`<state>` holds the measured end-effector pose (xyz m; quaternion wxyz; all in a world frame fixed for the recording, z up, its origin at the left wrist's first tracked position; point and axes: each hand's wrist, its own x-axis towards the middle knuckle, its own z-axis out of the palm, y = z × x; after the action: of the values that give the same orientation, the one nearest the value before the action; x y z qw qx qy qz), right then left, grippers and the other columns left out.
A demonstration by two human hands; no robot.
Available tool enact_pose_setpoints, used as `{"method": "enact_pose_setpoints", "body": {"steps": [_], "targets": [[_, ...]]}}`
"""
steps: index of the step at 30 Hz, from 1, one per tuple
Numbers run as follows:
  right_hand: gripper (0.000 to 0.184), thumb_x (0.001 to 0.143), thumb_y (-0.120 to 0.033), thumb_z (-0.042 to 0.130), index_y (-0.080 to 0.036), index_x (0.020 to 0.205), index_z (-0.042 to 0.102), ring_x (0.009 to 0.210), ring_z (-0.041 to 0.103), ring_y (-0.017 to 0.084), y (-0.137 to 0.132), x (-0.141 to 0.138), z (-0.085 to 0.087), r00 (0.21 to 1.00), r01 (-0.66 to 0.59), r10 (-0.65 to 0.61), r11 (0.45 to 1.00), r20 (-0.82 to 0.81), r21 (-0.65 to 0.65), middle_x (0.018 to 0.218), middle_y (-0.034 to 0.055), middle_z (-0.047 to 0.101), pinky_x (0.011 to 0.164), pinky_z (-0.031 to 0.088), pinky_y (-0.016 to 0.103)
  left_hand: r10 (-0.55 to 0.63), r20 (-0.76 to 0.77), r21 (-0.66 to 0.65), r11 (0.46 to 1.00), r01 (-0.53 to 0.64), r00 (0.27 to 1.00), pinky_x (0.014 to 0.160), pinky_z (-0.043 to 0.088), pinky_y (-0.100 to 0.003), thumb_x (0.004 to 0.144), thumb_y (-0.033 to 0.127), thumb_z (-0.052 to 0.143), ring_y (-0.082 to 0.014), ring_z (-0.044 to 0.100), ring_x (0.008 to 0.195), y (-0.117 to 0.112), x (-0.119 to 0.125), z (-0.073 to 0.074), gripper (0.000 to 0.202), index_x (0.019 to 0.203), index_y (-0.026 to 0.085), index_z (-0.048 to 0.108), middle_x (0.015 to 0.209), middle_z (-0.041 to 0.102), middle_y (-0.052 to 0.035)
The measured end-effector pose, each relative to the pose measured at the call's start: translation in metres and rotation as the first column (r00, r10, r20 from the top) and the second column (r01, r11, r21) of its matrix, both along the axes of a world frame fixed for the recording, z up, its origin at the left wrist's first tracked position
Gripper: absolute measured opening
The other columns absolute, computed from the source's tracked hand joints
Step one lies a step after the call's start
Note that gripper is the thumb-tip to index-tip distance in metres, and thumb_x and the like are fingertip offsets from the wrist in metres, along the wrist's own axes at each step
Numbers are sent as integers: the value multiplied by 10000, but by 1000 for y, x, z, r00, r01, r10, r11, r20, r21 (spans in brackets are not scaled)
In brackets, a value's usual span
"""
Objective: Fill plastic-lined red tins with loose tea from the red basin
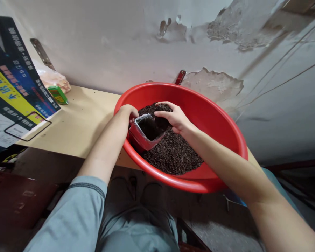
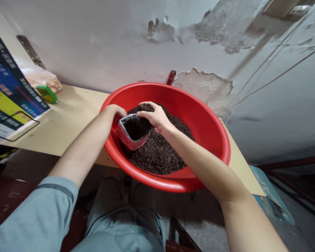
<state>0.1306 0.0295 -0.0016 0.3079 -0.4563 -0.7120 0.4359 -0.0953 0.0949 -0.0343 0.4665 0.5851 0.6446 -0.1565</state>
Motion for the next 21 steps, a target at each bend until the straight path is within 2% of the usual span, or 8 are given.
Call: {"method": "enact_pose_setpoints", "body": {"steps": [4, 7, 10, 12, 15, 17, 19, 21], "targets": [[459, 817, -208, 735, -186, 1274, 693, 998, 742, 245, -7, -13, -1, 997, -35, 29, 996, -75, -87, 1157, 95, 771, 881, 641, 430, 6, -9, -5, 1000, -6, 1000, 823, 585, -376, 697, 359, 764, -274, 673, 751, -1, -1, 1, 166, 761, 237, 670, 600, 633, -56], [442, 808, -196, 777, -183, 1247, 733, 1088, 729, 228, -10, -13, 4, 993, -112, 112, 994, -30, 9, 1251, 94, 764, 997, 601, 421, 24, -32, -9, 1000, -25, 999, 805, 586, -370, 709, 331, 738, -255, 650, 686, -1, 0, 2, 150, 706, 238, 620, 557, 595, -40], [413, 842, -289, 795, -188, 1242, 763, 1109, 726, 241, -4, -3, 8, 986, -166, 164, 986, 43, 34, 1257, 105, 769, 982, 607, 420, 61, -38, -2, 998, -62, 997, 785, 578, -346, 728, 250, 684, -227, 605, 626, 0, 1, 1, 182, 626, 237, 534, 520, 539, -25], [411, 895, -380, 753, -194, 1261, 767, 1086, 736, 262, 10, 9, 4, 986, -129, 123, 991, 112, 41, 1229, 111, 777, 933, 628, 444, 88, -29, -15, 996, -88, 996, 774, 568, -333, 741, 203, 659, -207, 565, 586, 1, 3, 0, 236, 587, 235, 484, 505, 502, -16], [436, 961, -441, 666, -180, 1299, 755, 1187, 711, 293, 41, 31, -23, 951, -26, -36, 981, 307, 195, 1272, 128, 762, 1073, 560, 505, 119, -16, -42, 992, -119, 993, 781, 560, -338, 764, 177, 636, -197, 530, 561, 3, 3, -2, 279, 558, 230, 455, 498, 473, -14], [586, 976, -480, 648, -147, 1459, 649, 1415, 572, 327, 58, 45, -53, 869, -34, -96, 967, 486, 251, 1477, 178, 643, 1229, 411, 511, 135, -21, -52, 989, -136, 991, 792, 560, -349, 785, 186, 618, -201, 532, 565, 3, 2, -3, 288, 551, 227, 455, 499, 477, -21], [780, 979, -556, 627, -162, 1628, 452, 1581, 345, 376, 66, 54, -86, 759, 3, -126, 982, 638, 191, 1685, 215, 388, 1281, 310, 532, 139, -33, -52, 989, -141, 990, 792, 561, -348, 802, 198, 607, -205, 543, 578, 4, 2, -4, 283, 560, 228, 464, 508, 499, -28], [853, 973, -634, 593, -228, 1683, 347, 1614, 223, 445, 65, 59, -114, 647, 11, -73, 996, 759, 87, 1742, 218, 247, 1263, 299, 601, 131, -35, -33, 991, -133, 991, 781, 561, -337, 804, 203, 612, -211, 568, 605, 4, 1, -4, 244, 591, 228, 495, 531, 543, -36]]}}
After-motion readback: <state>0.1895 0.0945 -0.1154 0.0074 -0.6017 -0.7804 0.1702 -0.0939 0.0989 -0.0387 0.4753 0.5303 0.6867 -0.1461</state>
